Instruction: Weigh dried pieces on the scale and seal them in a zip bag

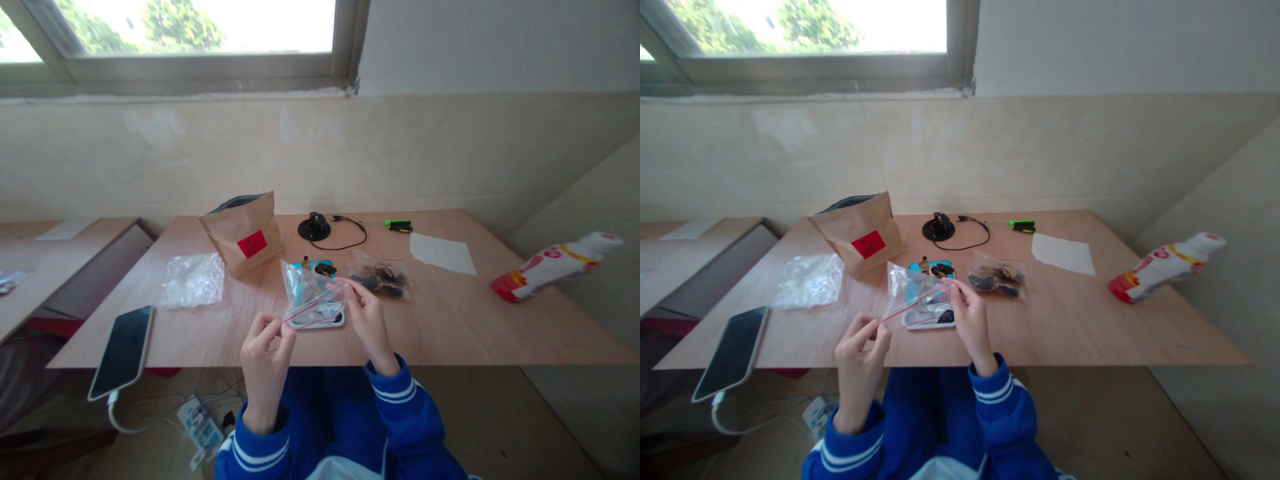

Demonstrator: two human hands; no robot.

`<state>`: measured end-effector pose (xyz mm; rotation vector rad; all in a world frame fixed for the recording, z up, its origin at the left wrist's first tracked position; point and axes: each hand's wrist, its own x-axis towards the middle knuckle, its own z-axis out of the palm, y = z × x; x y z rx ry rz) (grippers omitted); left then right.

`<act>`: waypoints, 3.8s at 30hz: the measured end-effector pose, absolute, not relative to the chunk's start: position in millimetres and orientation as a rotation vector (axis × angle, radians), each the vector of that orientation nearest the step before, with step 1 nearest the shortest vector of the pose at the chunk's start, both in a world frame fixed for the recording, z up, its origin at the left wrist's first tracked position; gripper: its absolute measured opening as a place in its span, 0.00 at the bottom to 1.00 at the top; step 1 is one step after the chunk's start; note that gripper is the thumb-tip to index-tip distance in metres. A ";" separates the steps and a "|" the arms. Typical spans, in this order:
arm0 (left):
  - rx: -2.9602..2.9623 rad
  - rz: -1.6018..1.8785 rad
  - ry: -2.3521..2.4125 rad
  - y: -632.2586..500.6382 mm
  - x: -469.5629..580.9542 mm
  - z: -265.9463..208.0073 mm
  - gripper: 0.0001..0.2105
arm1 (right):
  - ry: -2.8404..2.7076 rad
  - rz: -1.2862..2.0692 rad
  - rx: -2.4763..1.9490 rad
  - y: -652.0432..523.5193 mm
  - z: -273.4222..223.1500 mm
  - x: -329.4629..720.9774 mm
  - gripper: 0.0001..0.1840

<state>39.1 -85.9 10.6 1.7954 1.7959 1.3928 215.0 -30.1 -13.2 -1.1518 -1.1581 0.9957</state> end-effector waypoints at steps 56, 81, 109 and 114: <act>1.440 1.153 1.880 -42.2 61.7 25.8 0.18 | -0.746 1.728 -0.656 22.9 36.2 224.0 0.25; 0.967 1.529 1.234 -34.8 63.4 2.5 0.17 | -1.602 1.124 -0.851 6.2 19.9 186.0 0.22; 1.016 1.689 1.417 -46.7 31.6 -2.9 0.17 | -2.208 0.676 -1.112 80.0 -55.2 192.0 0.31; 1.019 1.689 1.372 -47.4 33.0 -4.5 0.17 | -2.245 0.510 -1.100 85.7 -60.3 190.5 0.22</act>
